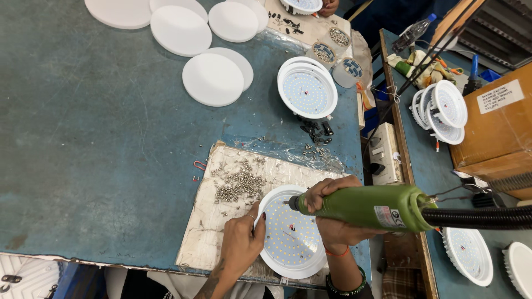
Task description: The person uses a green electric screwdriver to fasten screws into a white circular LED light fixture on a workbench. They repeatedly pick up screws, align them, and drive them into the fixture while another worker assembles similar units nearby.
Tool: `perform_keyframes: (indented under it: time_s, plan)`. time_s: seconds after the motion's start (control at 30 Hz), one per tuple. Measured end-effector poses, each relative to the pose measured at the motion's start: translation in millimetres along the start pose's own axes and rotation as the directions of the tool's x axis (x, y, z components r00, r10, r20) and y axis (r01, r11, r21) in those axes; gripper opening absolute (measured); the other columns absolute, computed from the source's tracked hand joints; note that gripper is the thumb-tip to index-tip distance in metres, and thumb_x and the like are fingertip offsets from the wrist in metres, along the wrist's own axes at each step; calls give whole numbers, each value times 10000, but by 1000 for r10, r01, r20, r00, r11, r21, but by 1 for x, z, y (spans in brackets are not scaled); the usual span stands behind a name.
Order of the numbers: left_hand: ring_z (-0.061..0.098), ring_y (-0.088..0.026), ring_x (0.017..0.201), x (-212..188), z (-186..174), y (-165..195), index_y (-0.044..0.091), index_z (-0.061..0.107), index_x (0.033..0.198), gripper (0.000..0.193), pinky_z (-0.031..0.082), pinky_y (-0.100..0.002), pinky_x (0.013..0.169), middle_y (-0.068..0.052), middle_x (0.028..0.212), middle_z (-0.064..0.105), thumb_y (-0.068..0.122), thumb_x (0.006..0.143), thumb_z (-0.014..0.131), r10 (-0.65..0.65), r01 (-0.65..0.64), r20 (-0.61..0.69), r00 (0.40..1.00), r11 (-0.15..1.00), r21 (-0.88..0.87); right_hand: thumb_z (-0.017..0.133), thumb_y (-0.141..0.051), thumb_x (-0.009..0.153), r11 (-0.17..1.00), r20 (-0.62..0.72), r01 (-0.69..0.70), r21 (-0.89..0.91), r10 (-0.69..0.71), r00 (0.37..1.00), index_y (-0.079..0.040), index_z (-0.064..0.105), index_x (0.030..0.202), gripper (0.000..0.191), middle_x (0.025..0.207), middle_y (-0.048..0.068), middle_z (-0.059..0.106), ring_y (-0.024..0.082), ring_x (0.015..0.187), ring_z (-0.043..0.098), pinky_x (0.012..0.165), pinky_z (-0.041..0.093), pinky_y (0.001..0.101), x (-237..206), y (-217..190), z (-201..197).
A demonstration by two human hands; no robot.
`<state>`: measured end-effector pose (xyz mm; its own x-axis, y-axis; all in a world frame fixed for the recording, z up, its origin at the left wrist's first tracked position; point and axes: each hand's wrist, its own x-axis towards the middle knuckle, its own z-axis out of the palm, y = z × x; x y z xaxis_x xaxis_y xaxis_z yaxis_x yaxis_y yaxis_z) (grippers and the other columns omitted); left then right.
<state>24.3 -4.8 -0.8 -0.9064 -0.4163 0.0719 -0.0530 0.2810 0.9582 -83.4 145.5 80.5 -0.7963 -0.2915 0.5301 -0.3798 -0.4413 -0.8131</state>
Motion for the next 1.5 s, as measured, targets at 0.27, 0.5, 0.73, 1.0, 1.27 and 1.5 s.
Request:
perform_keyframes:
  time_s: [0.27, 0.5, 0.73, 1.0, 1.27, 1.5]
  plan:
    - [659, -300, 443, 1, 3, -2, -50, 655, 1265, 426, 475, -443, 468, -221, 566, 643, 113, 874, 613, -11, 11, -25, 1000, 1000, -1, 307, -962, 836, 999, -35, 45, -30, -46, 998, 7, 466, 1019, 999, 671, 152, 527, 215, 545, 532, 524, 490, 369, 9, 5, 5]
    - [688, -372, 567, 1, -3, 9, -5, 658, 1274, 404, 521, -476, 571, -247, 687, 686, 122, 895, 596, 54, -54, -39, 998, 999, 3, 257, -914, 927, 963, -59, 41, 265, -26, 998, 39, 481, 981, 981, 723, 177, 553, 212, 584, 538, 564, 484, 345, -7, -24, 1]
    - [702, -395, 662, 2, -8, 15, 17, 685, 1216, 343, 535, -491, 643, -249, 805, 719, 136, 910, 586, 70, -71, -25, 997, 997, -26, 322, -953, 852, 956, -6, -55, 287, 59, 998, 59, 487, 985, 1033, 688, 204, 560, 248, 578, 534, 588, 495, 376, -42, -32, 9]
    - [704, -407, 693, 0, -11, 19, 7, 679, 1237, 349, 540, -498, 654, -254, 818, 722, 147, 939, 565, 92, -92, -28, 995, 996, -5, 298, -947, 839, 968, -6, -45, 249, 48, 999, 74, 485, 975, 1048, 685, 204, 560, 241, 566, 527, 567, 488, 373, -46, -29, 16]
    - [691, -410, 643, 0, -8, 15, -14, 667, 1246, 360, 526, -511, 624, -258, 747, 703, 146, 944, 556, 77, -77, -15, 997, 997, 5, 296, -969, 853, 974, -18, -46, 220, 51, 999, 80, 488, 1003, 1077, 664, 200, 552, 237, 549, 516, 541, 478, 369, -49, -27, 16]
    - [666, -390, 543, 0, -7, 15, -24, 692, 1177, 299, 506, -487, 550, -245, 627, 654, 130, 953, 566, 62, -63, -35, 997, 998, -8, 381, -937, 821, 958, 69, -104, 268, 88, 994, 96, 522, 1034, 1065, 675, 212, 572, 270, 587, 544, 567, 486, 396, -50, -25, 18]
